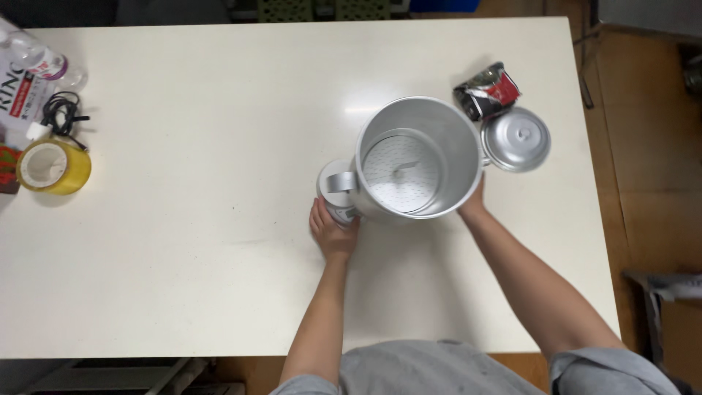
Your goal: The person opens a packet of coffee grounds, pours them into a metal brewer, and presses the grounds inside the brewer by hand.
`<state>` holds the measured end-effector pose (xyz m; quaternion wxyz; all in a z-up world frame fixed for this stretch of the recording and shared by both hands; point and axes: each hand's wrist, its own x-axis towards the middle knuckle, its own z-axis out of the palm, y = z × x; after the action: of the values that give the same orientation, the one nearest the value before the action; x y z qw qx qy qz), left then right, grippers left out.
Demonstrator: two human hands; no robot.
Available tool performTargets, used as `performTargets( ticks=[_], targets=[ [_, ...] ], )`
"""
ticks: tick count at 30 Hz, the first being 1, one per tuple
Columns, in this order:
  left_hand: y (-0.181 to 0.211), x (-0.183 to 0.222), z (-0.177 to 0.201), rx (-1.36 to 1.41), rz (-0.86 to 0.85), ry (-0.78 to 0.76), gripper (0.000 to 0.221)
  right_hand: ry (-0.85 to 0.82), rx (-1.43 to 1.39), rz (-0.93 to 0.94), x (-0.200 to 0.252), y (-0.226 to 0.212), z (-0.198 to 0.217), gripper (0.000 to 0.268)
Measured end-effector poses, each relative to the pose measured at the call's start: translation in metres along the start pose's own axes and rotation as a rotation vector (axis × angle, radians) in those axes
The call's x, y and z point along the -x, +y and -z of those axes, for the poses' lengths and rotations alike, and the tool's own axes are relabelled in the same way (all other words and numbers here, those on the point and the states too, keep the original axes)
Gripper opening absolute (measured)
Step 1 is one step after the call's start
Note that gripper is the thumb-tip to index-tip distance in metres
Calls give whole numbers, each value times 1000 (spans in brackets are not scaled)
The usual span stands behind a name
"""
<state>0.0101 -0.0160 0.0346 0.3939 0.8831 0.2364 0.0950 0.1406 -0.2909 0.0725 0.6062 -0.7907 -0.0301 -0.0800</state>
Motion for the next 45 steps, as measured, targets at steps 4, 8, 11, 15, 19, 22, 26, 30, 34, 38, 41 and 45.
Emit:
performTargets(
  ticks=[4, 8, 11, 15, 19, 22, 26, 30, 34, 38, 41, 45],
  targets=[
    [-7, -1, 1, 26, -70, 10, 111, -81, 167, -117, -15, -3, -48, 17],
    [-7, -2, -7, 31, -3, 33, 115, -123, 164, -267, -23, -26, -77, 14],
    [-14, -1, -13, 39, -69, 61, 113, -155, 112, -204, -22, -36, -85, 12],
    [-20, -6, -19, -91, -9, 3, 104, -202, 144, -203, -28, -43, -90, 15],
    [-19, -4, -20, -153, -62, 53, 99, -199, 182, -237, -30, -47, -95, 12],
    [-16, -5, -9, -20, -91, 56, 115, -220, 233, -264, -33, -48, -102, 20],
    [-17, 7, 30, 242, -107, -33, 115, -239, 135, -306, -30, -50, -109, 20],
    [-42, 47, 66, 167, 215, -100, 83, -255, 29, -441, -31, -60, -111, 27],
    [-71, 78, 79, 305, 192, 17, 66, -272, 137, -493, -36, -65, -112, 29],
    [-75, 84, 88, 285, 187, 48, 56, -307, 140, -518, -36, -67, -109, 31],
    [-59, 59, 99, 284, 170, 60, 59, -323, 136, -537, -40, -69, -110, 31],
    [-19, 4, 110, 240, -39, 50, 84, -338, 152, -496, -40, -69, -112, 28]
  ],
)
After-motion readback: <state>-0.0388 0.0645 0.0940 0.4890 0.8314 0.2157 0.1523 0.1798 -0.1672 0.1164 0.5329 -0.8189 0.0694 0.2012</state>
